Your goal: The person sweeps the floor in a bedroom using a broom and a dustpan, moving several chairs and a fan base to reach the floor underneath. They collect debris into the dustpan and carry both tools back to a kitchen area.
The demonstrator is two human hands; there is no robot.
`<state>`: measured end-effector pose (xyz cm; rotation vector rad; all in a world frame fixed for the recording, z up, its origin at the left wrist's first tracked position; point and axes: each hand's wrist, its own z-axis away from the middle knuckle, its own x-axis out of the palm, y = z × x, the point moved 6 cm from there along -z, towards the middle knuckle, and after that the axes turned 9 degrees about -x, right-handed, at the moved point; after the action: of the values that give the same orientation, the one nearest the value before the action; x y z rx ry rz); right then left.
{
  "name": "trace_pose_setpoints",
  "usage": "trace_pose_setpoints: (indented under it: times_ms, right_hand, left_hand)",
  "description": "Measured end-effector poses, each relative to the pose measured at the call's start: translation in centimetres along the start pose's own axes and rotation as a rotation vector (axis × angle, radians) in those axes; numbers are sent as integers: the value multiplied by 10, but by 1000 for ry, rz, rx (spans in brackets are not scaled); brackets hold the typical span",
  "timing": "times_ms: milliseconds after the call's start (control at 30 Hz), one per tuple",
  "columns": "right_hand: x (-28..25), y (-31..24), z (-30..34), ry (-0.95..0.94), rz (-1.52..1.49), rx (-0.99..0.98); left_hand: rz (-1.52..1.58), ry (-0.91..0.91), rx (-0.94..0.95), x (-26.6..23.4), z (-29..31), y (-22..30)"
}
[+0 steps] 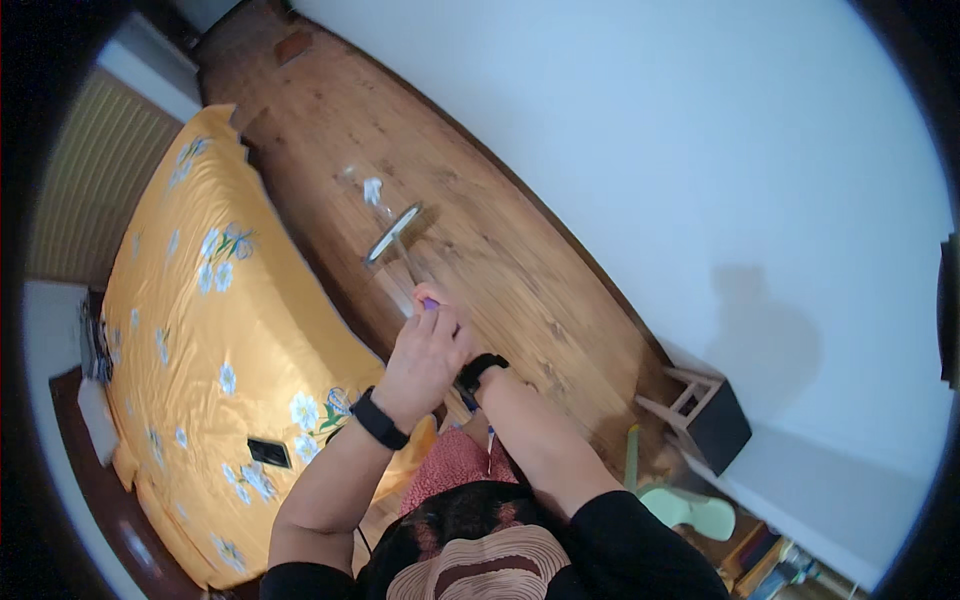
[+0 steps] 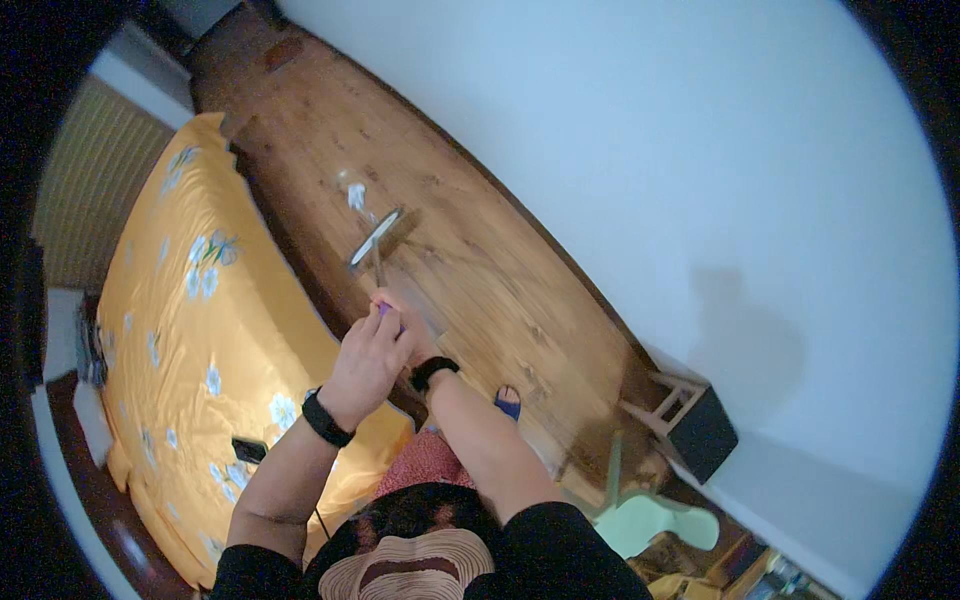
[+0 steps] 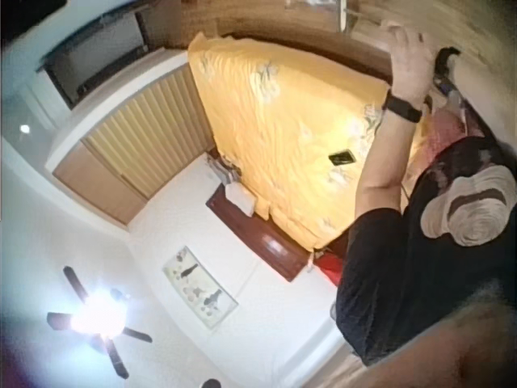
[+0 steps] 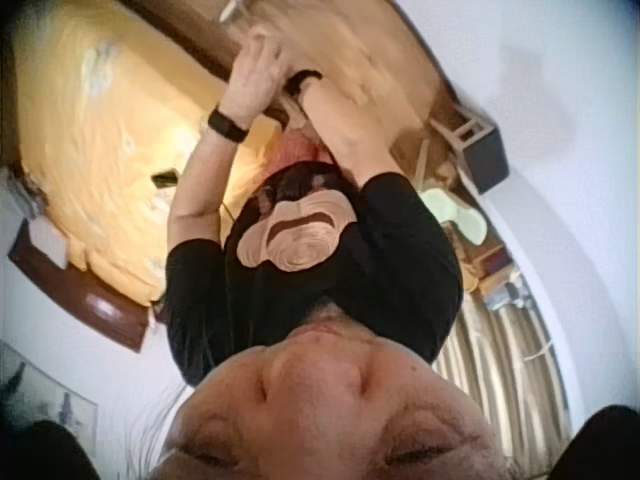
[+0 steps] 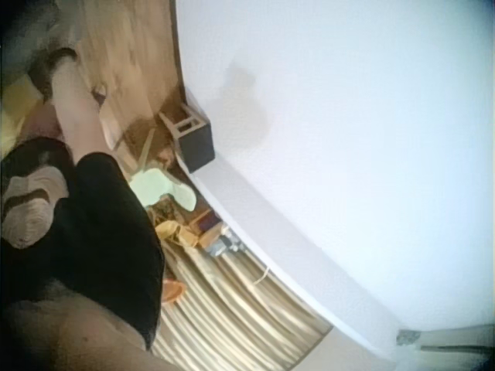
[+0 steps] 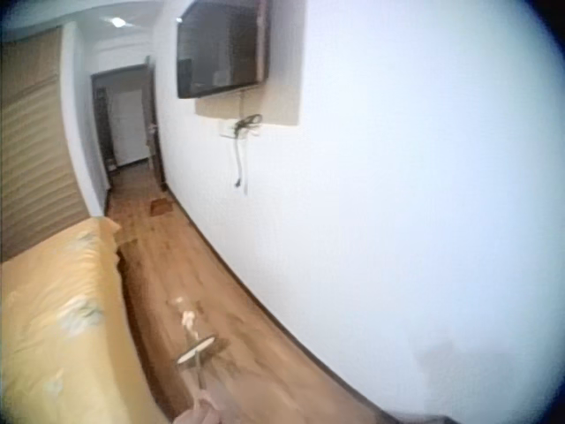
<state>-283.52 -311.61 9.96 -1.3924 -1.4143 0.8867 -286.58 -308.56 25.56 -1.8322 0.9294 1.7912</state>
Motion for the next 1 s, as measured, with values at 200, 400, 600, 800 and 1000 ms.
trace_pose_setpoints:
  times_ms: [200,400,600,800,1000]
  right_hand:
    - [-4,-77,-11,-405,264,26]
    - [-20,-109,-12,-881,338,-173]
    - [-40,-94,-2,-1405,113,101]
    - [-41,-98,-9,-1358,-69,-82]
    - [-51,-58,3,-1510,156,353]
  left_hand:
    - [54,6,-178,-50,23,8]
    - [255,90,-403,-72,22,36]
    - [415,130,-673,-44,13,63]
    - [378,279,-906,-12,17,61]
    - [476,363,-1083,-3,22,55]
